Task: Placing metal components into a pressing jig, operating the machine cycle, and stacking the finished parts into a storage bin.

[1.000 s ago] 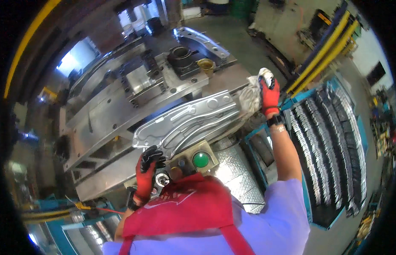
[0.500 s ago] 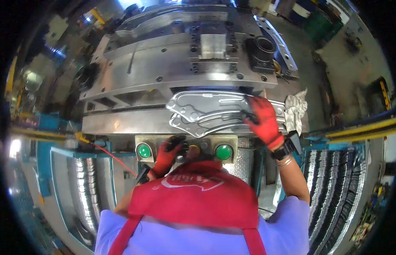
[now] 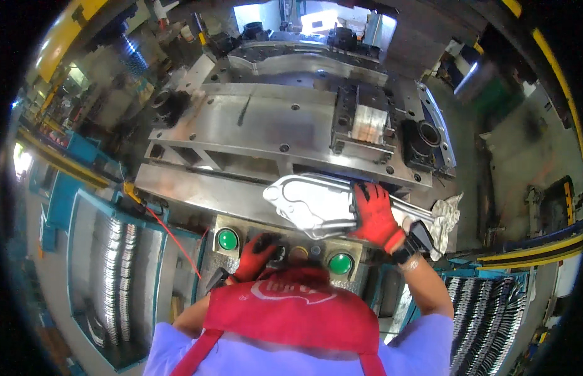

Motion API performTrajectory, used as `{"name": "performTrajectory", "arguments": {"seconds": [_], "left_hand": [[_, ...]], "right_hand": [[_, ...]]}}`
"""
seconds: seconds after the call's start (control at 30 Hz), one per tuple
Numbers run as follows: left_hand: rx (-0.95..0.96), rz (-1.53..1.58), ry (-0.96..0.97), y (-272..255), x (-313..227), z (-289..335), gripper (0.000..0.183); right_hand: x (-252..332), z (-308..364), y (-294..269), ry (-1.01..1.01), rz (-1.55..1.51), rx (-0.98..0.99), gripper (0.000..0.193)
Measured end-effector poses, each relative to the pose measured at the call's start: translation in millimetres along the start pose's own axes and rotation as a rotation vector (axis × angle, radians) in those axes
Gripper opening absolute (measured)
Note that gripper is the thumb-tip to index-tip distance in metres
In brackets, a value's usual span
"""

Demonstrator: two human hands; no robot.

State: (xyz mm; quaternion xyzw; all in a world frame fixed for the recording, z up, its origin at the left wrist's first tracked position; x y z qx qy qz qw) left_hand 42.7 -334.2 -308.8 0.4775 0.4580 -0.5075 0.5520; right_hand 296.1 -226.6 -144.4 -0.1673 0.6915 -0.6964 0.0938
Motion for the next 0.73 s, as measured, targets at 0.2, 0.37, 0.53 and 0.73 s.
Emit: {"name": "performTrajectory", "arguments": {"seconds": [0.2,0.37,0.53,0.73], "left_hand": [[-0.036,-0.072,-0.055,-51.1,17.9,-15.3,0.041],[0.106,-0.037,0.17,-46.0,-64.1,-38.2,0.03],[0.236,0.215,0.036,-52.0,-77.1,-51.8,0.028],[0.334,-0.161,0.159,-71.1,-63.0,-67.1,0.032]], "right_hand": [[71.6,-19.5,-100.6,-0.095,-0.119,-0.154,0.109],[118.6,-101.8,-162.5,-0.178,-0.003,-0.42,0.102],[123.7,-197.2,-182.5,-0.031,0.077,-0.404,0.106],[104.4,-301.9,-176.4,0.052,0.164,-0.226,0.106]]}}
Point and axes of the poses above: each hand's wrist, its own z-axis away from the middle knuckle, its own y-axis out of the palm, x = y × z, the point moved 9 cm from there along -z, towards the middle knuckle, and after that the axes turned 8 degrees about y, right-handed, at the moved point
